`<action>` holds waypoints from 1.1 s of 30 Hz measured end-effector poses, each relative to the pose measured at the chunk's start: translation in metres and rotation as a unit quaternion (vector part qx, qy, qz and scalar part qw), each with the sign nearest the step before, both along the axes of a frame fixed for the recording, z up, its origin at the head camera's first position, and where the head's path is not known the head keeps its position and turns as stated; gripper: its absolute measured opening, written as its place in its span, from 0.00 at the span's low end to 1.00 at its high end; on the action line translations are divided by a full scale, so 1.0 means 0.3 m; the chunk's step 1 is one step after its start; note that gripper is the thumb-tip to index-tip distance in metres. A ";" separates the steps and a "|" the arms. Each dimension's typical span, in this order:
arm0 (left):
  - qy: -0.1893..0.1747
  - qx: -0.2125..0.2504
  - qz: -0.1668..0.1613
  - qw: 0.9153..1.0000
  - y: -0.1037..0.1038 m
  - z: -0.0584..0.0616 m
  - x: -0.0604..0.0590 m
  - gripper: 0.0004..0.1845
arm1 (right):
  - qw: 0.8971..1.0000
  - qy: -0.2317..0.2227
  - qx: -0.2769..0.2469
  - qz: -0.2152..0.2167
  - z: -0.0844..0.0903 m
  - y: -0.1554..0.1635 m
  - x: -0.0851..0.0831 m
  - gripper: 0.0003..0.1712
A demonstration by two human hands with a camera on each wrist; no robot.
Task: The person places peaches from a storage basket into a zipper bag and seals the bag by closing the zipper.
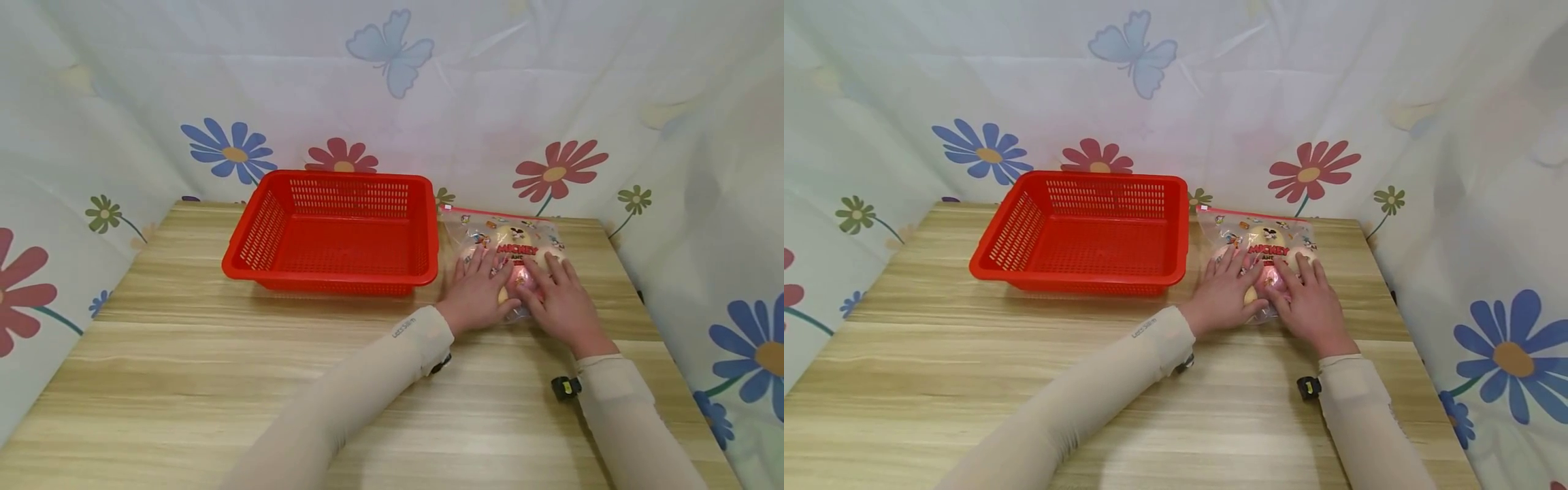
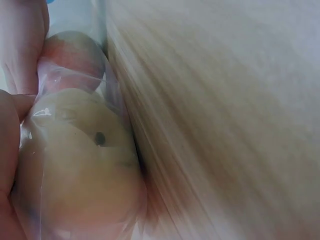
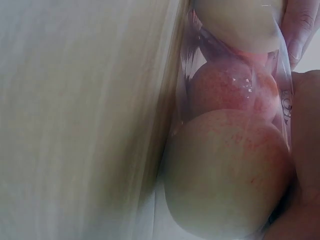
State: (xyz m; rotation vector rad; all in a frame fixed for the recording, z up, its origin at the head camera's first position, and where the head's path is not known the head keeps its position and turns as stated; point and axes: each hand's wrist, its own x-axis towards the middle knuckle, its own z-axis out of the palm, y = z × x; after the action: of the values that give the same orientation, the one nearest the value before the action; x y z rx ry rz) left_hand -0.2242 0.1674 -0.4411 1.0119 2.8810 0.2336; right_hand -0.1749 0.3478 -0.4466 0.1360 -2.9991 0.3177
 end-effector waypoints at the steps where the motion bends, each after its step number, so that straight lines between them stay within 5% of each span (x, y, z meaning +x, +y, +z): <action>1: -0.001 0.001 0.000 1.000 0.000 -0.002 -0.002 0.39 | 1.000 -0.001 -0.001 0.000 0.001 0.000 -0.001 0.40; 8: 0.004 -0.002 -0.010 1.000 -0.013 0.008 -0.011 0.39 | 1.000 -0.025 -0.018 0.003 0.004 0.000 -0.016 0.41; 15: 0.003 0.018 -0.012 1.000 -0.033 0.051 -0.018 0.39 | 0.999 0.003 -0.015 0.036 0.040 0.002 -0.045 0.39; 26: 0.067 0.034 -0.015 0.997 -0.099 0.201 -0.037 0.35 | 0.993 0.091 -0.024 0.072 0.163 -0.075 -0.126 0.36; 33: 0.055 0.052 0.023 0.997 -0.192 0.277 -0.078 0.34 | 0.993 0.092 -0.022 0.067 0.230 -0.120 -0.156 0.36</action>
State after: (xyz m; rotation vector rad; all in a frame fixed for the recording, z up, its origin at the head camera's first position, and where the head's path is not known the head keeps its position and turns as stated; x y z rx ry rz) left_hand -0.2477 0.1097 -0.3581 1.0064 3.0231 0.3441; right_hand -0.2217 0.3119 -0.3775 0.3430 -2.8042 0.3619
